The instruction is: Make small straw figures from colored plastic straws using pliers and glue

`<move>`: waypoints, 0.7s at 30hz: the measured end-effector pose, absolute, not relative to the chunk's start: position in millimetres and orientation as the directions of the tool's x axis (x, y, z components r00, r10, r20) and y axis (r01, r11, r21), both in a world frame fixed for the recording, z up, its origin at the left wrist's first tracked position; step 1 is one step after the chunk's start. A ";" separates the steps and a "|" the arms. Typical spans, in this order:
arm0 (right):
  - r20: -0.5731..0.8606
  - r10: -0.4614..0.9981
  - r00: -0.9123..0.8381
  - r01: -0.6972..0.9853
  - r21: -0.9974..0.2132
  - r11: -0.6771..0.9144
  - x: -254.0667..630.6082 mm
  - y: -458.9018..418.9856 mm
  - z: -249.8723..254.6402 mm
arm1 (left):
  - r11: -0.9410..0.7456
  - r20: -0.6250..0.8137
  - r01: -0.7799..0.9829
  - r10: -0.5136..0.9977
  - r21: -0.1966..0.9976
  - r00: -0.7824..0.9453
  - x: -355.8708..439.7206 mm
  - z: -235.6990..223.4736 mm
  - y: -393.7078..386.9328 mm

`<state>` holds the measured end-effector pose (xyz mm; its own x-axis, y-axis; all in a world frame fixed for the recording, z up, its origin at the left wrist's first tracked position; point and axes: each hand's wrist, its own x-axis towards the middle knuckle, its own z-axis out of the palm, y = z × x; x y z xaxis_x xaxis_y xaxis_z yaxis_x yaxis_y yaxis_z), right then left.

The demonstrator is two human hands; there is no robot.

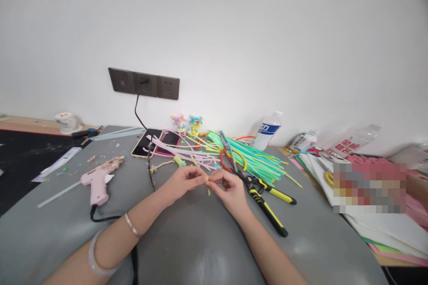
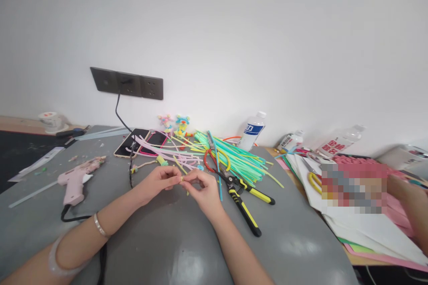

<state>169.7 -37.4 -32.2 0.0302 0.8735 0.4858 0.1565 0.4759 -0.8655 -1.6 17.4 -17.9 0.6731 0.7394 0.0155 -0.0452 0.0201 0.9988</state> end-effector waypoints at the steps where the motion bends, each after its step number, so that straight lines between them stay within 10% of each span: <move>1: 0.495 0.868 0.029 0.161 -0.860 0.485 169.8 -37.5 -31.4 | 0.012 0.019 -0.041 0.737 0.999 0.675 -1.9 -18.0 17.4; 21: 0.570 0.820 -0.044 0.255 -0.787 0.561 172.5 -38.3 -24.2 | -0.089 0.078 -0.020 0.718 0.996 0.692 -2.9 -14.5 17.1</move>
<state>172.5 -38.3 -24.2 -0.0442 0.8203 0.5702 0.2552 0.5611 -0.7874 -2.9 17.1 -14.5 0.6917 0.7179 0.0782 -0.0202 -0.0891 0.9958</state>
